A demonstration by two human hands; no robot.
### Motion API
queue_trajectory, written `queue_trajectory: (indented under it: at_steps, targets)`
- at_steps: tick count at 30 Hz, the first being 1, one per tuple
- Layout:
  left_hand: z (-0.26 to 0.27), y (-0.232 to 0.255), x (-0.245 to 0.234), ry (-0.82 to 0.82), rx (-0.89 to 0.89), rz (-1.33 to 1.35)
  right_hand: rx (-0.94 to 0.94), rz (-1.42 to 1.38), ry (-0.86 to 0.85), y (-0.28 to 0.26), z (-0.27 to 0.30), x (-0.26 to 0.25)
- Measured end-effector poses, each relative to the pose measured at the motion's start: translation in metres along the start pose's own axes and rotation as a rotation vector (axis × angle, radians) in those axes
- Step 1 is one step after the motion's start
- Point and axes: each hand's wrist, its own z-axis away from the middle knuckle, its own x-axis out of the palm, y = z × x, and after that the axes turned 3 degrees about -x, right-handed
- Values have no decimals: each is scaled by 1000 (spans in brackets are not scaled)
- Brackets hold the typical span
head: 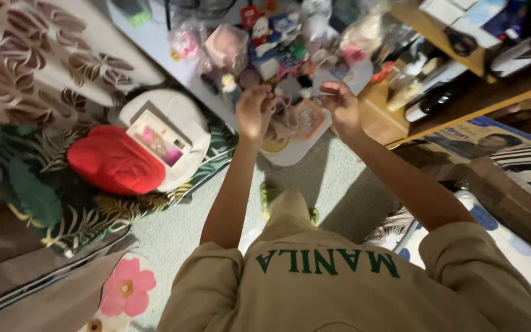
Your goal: The person wipes several decorative items, including a gold rose in a glass dome, a blue water bottle, and a doll, with a cloth before placing them on a wooden shelf.
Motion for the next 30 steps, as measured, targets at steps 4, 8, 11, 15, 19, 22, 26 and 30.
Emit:
queue_trajectory:
  at_steps: [4,8,11,15,19,22,26,30]
  targets:
    - [19,8,-25,182,-11,-523,-113,434,-53,-19,20,43]
    - [30,28,-24,184,21,-859,-69,593,-71,-46,31,101]
    - [27,50,-27,142,-77,-1025,-408,897,-174,-50,30,127]
    - [19,72,-32,-138,-62,-1306,-339,1014,-173,-21,5,133]
    - [31,85,-7,-203,-74,-1270,-434,894,-191,-11,-9,109]
    - [40,89,8,-264,89,-1287,-372,857,-81,-32,-10,102]
    - [39,87,-15,-76,32,-1387,-121,847,16,-65,-17,107]
    - [7,93,-55,152,421,-1291,-110,644,188,-73,-30,118]
